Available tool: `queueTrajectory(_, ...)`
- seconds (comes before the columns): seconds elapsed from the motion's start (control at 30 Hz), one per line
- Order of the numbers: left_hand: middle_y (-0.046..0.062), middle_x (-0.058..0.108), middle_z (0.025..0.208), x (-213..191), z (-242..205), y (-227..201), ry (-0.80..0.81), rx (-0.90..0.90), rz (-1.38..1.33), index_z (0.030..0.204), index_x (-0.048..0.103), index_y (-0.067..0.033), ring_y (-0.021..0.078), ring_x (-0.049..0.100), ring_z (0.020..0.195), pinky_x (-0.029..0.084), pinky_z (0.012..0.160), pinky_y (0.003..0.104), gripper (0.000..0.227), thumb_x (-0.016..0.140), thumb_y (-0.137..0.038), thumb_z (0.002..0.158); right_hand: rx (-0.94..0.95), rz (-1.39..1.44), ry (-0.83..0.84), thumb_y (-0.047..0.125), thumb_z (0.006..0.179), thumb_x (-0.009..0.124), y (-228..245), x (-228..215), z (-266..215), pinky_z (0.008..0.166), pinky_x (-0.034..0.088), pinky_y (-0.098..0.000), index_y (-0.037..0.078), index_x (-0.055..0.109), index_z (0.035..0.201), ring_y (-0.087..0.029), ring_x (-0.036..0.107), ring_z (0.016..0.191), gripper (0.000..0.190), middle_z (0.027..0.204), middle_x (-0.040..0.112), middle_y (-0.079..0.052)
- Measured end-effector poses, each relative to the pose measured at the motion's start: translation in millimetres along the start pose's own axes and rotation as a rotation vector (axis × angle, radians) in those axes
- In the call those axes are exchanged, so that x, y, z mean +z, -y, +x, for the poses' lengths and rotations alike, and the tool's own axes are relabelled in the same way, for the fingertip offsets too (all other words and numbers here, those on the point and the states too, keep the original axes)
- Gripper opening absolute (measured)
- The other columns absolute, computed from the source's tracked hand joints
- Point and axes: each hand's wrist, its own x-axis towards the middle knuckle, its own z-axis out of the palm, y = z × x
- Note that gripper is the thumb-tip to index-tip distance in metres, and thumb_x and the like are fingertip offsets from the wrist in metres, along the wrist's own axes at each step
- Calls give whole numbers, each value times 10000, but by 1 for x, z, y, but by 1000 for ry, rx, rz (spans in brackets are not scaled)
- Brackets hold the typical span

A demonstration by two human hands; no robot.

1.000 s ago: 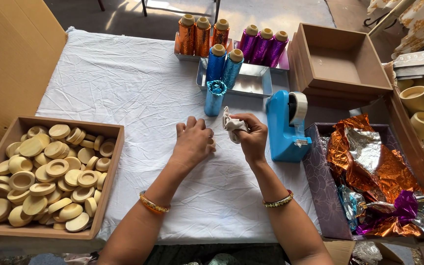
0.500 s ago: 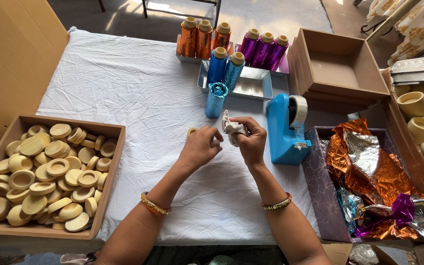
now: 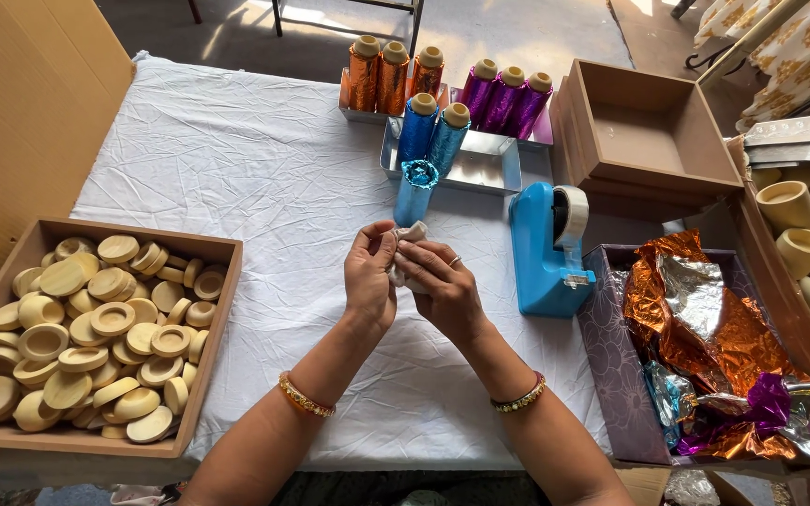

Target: The recorder and an assistant wrap thread spools and wooden pieces with decorative silver and blue paper on a table.

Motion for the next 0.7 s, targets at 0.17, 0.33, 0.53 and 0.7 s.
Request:
queueTrajectory(0.17, 104, 670, 1238, 8, -6, -8, 87, 93, 8, 1304, 523, -72, 184, 629, 1187, 551, 1033, 338, 315, 504, 21, 1004, 174, 44, -71, -8, 809, 806, 1, 11, -10, 929, 616, -364, 67, 763, 1143, -269, 730, 1086, 345, 1196, 749, -97)
queueTrajectory(0.33, 100, 576, 1361, -2, 7, -12, 164, 312, 41, 1346, 521, -55, 234, 579, 1338, 448, 1153, 351, 394, 531, 101, 983, 127, 57, 6, -11, 808, 809, 8, 15, -18, 865, 634, -340, 70, 769, 1120, -259, 754, 1034, 325, 1145, 769, -99)
queueTrajectory(0.53, 107, 547, 1341, -4, 7, -13, 214, 243, 11, 1436, 474, -94, 205, 572, 1217, 519, 1152, 429, 462, 533, 57, 1004, 187, 217, -209, 20, 849, 802, 3, 1, -5, 950, 635, -359, 65, 760, 1132, -263, 747, 1100, 290, 1204, 748, -104)
queueTrajectory(0.7, 152, 633, 1290, 23, -16, -26, 249, -4, -136, 1504, 304, -146, 206, 630, 1123, 537, 1030, 362, 443, 262, -277, 1083, -3, -39, -45, 9, 863, 781, 9, -2, 6, 1052, 571, -386, 66, 767, 1154, -256, 683, 1206, 297, 1236, 754, -79)
